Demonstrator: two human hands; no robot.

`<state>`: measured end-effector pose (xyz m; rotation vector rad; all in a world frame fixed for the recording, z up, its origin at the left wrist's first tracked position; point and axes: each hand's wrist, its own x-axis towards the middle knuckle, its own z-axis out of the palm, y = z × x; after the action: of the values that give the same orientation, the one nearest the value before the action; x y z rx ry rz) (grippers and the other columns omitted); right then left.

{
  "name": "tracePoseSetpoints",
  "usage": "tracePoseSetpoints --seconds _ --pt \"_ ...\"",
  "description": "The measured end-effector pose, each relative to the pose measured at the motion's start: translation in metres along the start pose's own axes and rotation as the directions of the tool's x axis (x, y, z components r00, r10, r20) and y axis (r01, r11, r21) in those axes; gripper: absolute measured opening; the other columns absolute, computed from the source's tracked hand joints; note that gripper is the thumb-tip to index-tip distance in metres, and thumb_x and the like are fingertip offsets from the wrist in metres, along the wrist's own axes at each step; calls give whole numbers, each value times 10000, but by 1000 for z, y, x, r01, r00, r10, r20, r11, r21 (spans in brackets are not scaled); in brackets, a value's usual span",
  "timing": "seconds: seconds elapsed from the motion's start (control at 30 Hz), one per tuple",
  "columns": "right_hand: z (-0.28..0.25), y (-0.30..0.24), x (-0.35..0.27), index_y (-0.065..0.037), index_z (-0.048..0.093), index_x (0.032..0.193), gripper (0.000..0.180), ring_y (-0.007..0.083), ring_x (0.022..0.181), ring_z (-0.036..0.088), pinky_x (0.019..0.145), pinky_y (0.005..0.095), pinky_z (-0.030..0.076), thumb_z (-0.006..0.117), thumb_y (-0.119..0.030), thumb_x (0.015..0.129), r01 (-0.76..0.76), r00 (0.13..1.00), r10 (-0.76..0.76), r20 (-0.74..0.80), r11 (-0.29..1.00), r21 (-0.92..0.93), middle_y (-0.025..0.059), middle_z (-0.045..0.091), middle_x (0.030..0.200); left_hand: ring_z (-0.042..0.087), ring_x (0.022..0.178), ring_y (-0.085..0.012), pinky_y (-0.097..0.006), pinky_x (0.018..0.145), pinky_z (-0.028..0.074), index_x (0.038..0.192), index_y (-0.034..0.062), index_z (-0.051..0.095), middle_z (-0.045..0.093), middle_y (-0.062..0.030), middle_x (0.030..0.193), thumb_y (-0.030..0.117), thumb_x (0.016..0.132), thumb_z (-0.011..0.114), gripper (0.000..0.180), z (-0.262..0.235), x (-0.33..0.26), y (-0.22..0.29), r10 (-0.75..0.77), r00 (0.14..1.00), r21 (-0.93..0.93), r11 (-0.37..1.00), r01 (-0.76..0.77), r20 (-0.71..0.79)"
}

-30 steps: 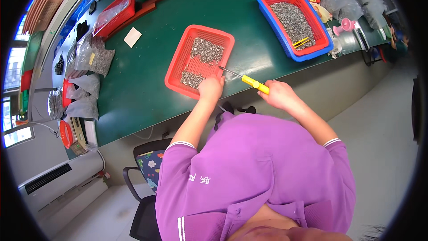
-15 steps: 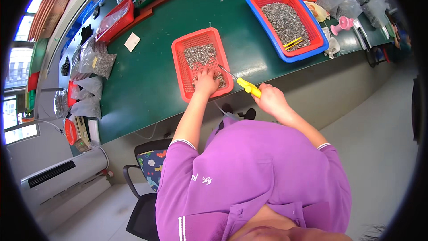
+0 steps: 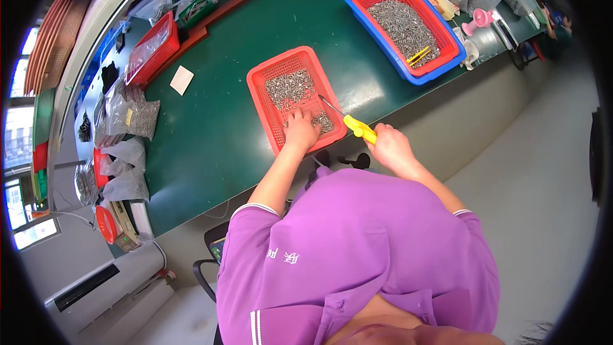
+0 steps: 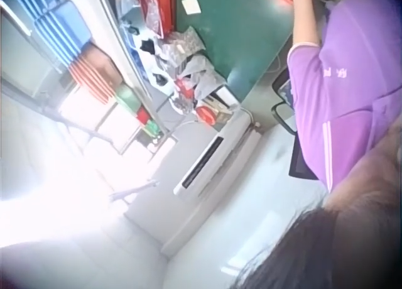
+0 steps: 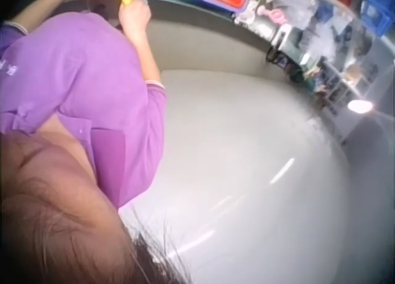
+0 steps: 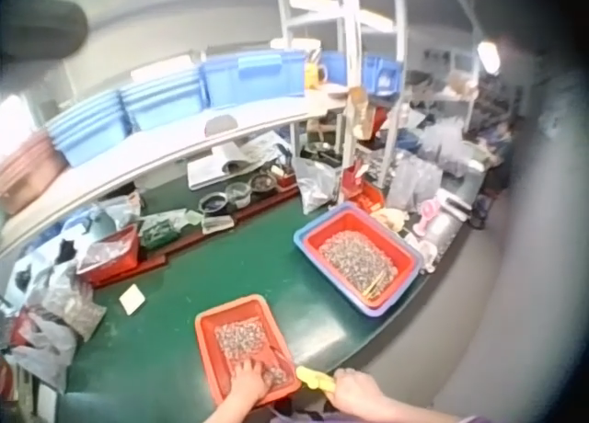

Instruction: Sorting small hardware components from a pile into containers and bags on a workbench.

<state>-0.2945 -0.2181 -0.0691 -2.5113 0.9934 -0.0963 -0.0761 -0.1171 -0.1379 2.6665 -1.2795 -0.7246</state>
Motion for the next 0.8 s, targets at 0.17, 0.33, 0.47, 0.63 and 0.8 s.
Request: tracePoseSetpoints --seconds 0.17,0.33,0.47,0.63,0.8 --pt "9 -24 -1 10 543 847 297 356 715 618 630 433 512 673 -240 755 -29 1000 29 7 1000 9 185 599 782 210 1334 -385 -561 1017 320 1316 81 418 259 -161 1446 367 816 593 602 12 -11 -4 -41 999 -86 996 39 -24" --pt "16 -43 -7 10 543 849 297 358 715 617 632 431 512 670 -241 755 -39 999 39 32 999 -12 186 599 784 237 1321 -371 -529 997 362 1316 56 411 266 -165 1437 377 837 563 596 10 -10 -4 -52 999 -36 998 52 16" --pt "18 -44 -10 8 543 849 294 360 721 615 642 433 512 670 -239 754 -91 996 92 24 996 -17 190 598 794 253 1313 -364 -502 987 385 1312 50 414 271 -170 1433 384 844 548 590 0 -12 -5 -21 998 -4 1000 21 59" --pt "19 -45 -18 -12 536 893 299 366 754 605 689 448 497 630 -280 797 -127 986 131 99 991 -49 186 599 841 275 1287 -390 -495 984 393 1328 -8 372 246 -178 1439 343 867 501 593 10 -6 -9 -25 996 60 998 20 86" --pt "15 -48 -16 -8 543 903 301 368 771 601 706 449 495 638 -268 786 -173 983 175 55 984 -37 189 595 837 273 1255 -427 -568 872 448 1362 -3 323 186 -171 1458 305 888 435 576 14 -6 2 -74 985 127 990 54 153"
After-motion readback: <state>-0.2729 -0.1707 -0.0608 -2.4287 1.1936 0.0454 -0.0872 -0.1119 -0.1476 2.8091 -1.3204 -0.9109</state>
